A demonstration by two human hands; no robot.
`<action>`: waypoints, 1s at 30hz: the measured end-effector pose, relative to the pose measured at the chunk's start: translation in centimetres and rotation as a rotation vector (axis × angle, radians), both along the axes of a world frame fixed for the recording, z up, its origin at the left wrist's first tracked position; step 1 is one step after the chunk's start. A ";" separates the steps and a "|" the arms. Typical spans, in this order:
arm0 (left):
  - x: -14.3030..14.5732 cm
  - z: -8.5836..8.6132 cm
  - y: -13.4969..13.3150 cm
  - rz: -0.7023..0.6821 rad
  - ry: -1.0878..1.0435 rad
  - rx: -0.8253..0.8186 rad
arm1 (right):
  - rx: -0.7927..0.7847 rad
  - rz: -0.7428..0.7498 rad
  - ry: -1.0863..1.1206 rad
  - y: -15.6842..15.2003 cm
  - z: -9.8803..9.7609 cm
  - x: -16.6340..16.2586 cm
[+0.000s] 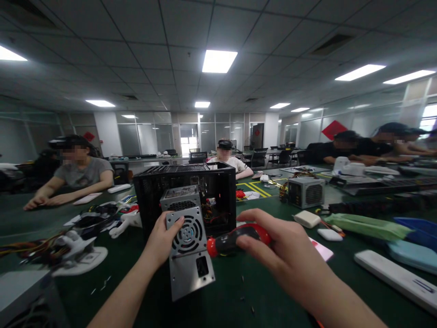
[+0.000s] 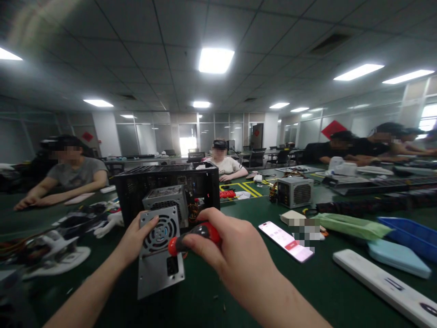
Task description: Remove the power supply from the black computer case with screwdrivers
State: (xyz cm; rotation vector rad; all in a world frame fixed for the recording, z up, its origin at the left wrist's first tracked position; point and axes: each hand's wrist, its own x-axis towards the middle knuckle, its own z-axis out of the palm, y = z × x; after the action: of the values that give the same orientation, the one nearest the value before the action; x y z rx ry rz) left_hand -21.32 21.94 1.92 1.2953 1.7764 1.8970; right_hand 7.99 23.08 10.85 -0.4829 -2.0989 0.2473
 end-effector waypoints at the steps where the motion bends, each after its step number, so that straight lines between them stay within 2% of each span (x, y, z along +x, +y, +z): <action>1: 0.0 0.0 0.0 0.005 -0.002 0.002 | 0.051 -0.015 0.075 0.1 -0.4 -0.5; 3: 0.1 0.1 0.0 0.004 -0.012 -0.002 | 0.102 0.042 0.223 0.1 -1.1 -1.3; 5: 0.1 0.1 0.0 0.005 -0.015 -0.007 | 0.059 0.147 0.260 -0.1 -1.5 -1.5; 11: -0.1 -0.1 0.2 -0.001 -0.018 -0.019 | -0.436 0.371 -0.015 -0.7 -0.6 0.5; 14: -0.1 -0.2 0.3 -0.003 0.005 -0.022 | -0.556 0.435 -0.067 -0.5 0.0 1.0; 17: -0.1 -0.2 0.2 -0.008 0.004 -0.028 | -0.557 0.446 -0.042 -0.3 0.6 0.9; 24: 0.1 0.1 0.1 -0.005 0.004 -0.017 | -0.434 0.291 -0.024 0.1 1.6 0.3; 27: 0.2 0.2 0.0 -0.001 0.005 -0.011 | -0.338 0.177 0.118 0.9 0.7 -0.6; 30: 0.3 0.3 -0.1 0.001 0.003 -0.017 | -0.245 0.064 0.289 2.0 -1.0 -2.1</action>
State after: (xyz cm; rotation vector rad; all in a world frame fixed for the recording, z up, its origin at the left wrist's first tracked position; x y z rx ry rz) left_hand -20.97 21.86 2.18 1.2926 1.7904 1.8778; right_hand 5.85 25.08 9.85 -0.4932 -1.8111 0.5820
